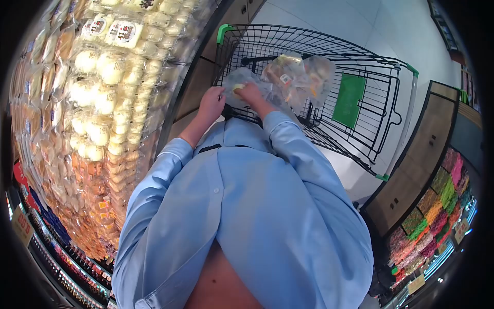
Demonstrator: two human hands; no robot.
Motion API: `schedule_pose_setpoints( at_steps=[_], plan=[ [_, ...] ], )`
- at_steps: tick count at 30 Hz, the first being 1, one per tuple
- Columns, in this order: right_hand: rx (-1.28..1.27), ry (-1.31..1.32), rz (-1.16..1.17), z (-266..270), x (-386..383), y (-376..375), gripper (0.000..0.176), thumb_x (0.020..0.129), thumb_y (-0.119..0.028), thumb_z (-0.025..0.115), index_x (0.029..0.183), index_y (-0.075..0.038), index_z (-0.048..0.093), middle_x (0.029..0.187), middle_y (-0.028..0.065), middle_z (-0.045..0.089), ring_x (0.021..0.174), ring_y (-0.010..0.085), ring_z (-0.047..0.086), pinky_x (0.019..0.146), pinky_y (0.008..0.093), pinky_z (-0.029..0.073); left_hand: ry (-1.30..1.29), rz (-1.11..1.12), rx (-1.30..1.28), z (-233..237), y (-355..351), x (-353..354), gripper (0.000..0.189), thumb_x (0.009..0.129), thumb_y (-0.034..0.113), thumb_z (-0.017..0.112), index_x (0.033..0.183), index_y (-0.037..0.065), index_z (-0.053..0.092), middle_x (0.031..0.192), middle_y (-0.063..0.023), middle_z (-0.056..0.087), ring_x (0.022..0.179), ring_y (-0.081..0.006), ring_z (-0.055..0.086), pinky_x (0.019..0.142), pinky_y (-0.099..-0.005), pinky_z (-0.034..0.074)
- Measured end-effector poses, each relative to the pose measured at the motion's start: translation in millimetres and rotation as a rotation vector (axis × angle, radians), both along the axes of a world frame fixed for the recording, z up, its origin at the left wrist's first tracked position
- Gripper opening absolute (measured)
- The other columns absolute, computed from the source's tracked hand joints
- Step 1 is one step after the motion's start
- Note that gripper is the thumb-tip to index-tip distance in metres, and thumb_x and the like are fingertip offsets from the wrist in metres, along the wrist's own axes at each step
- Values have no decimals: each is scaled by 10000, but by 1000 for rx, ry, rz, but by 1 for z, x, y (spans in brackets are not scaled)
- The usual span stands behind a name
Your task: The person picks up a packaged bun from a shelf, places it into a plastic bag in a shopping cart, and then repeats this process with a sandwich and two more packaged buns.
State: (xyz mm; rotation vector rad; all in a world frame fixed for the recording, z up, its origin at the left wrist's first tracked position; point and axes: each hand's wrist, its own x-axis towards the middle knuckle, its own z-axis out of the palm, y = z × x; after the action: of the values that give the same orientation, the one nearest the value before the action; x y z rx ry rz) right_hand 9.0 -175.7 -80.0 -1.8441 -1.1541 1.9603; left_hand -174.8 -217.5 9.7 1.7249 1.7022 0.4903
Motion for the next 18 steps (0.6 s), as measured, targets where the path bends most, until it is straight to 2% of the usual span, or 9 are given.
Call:
schedule_pose_setpoints(
  at_steps=[3, 6, 9, 10, 12, 15, 18],
  plan=[
    [417, -172, 252, 8, -7, -6, 541, 752, -300, 752, 1212, -24, 681, 1203, 255, 672, 1110, 369, 664, 951, 426, 525, -19, 3, 44, -3, 9, -9, 332, 873, 148, 697, 1156, -25, 678, 1073, -191, 670, 959, -362, 666, 856, -415, 537],
    [557, -158, 260, -19, -5, -16, 542, 743, -306, 762, 1225, -70, 690, 1182, 259, 680, 1177, 405, 626, 1014, 433, 492, -36, 4, -7, 0, 10, -15, 345, 876, 168, 706, 1155, -31, 676, 1068, -188, 668, 980, -360, 661, 873, -412, 530],
    [747, -190, 426, -44, -5, -19, 709, 730, -325, 786, 1378, -120, 586, 1307, 262, 615, 1214, 454, 589, 1058, 439, 466, -15, -6, 4, 2, 5, -22, 351, 880, 166, 702, 1165, -37, 671, 1086, -187, 663, 1006, -358, 655, 891, -409, 523],
    [721, -239, 419, -47, -4, -22, 771, 731, -329, 789, 1428, -137, 522, 1364, 262, 568, 1227, 464, 576, 1070, 443, 456, -8, -10, 23, 2, 3, -24, 354, 881, 163, 701, 1170, -38, 668, 1096, -188, 661, 1014, -358, 653, 897, -408, 521],
    [672, -334, 412, -16, -4, -22, 905, 735, -336, 795, 1529, -170, 393, 1477, 262, 474, 1254, 485, 550, 1095, 452, 436, 22, 2, 33, 1, 1, -27, 356, 885, 160, 695, 1179, -38, 665, 1117, -190, 656, 1027, -363, 650, 897, -411, 521],
    [548, -570, 463, 36, 3, -9, 924, 811, -277, 722, 1587, -150, 237, 1589, 295, 281, 1247, 459, 569, 1058, 478, 463, 36, 16, 21, 8, 2, -31, 355, 891, 153, 681, 1189, -38, 659, 1141, -197, 649, 1047, -374, 642, 904, -416, 519],
    [385, -599, 324, 32, 16, -5, 755, 868, -207, 621, 1544, -77, 310, 1473, 311, 458, 1184, 436, 622, 998, 496, 499, 47, -8, 24, 13, 0, -34, 358, 891, 143, 670, 1202, -32, 652, 1154, -204, 645, 1067, -384, 633, 917, -422, 516]
  ],
)
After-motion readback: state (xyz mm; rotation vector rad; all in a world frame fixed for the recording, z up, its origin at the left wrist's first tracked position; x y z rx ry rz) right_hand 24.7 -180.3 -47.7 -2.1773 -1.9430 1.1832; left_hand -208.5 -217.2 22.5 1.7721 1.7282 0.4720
